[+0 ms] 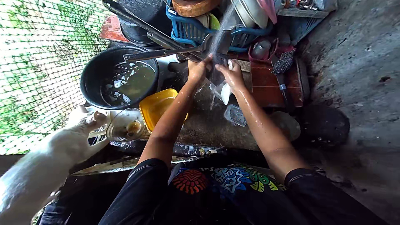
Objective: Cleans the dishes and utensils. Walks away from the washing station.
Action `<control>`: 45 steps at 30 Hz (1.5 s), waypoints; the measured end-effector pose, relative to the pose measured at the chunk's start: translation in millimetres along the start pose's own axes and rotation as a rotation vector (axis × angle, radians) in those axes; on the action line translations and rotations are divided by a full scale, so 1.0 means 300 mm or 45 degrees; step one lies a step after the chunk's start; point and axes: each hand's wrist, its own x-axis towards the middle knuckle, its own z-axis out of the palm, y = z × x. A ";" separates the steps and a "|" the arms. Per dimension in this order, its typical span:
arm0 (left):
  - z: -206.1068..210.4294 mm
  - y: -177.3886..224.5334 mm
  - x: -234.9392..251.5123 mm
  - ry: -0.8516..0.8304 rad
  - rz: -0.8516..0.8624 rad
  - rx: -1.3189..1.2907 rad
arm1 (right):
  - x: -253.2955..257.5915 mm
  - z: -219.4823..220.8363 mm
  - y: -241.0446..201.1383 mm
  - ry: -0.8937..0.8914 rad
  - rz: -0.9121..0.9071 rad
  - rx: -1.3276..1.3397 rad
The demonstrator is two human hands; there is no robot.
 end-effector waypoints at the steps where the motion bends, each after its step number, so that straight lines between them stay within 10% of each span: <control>1: 0.003 0.007 0.001 0.024 0.011 0.033 | 0.001 0.011 0.009 0.009 -0.024 -0.047; 24: -0.066 0.058 0.019 0.208 0.025 -0.069 | 0.051 0.063 -0.019 -0.161 0.009 -0.141; 32: -0.050 0.030 0.022 0.223 0.078 -0.204 | -0.155 -0.207 -0.180 -0.163 -0.046 -1.046; 38: -0.092 0.014 0.054 0.242 0.099 -0.243 | -0.359 -0.521 -0.084 -0.487 0.926 -1.632; 45: -0.055 -0.002 0.043 0.234 0.030 -0.317 | -0.405 -0.656 0.029 -0.507 1.104 -1.461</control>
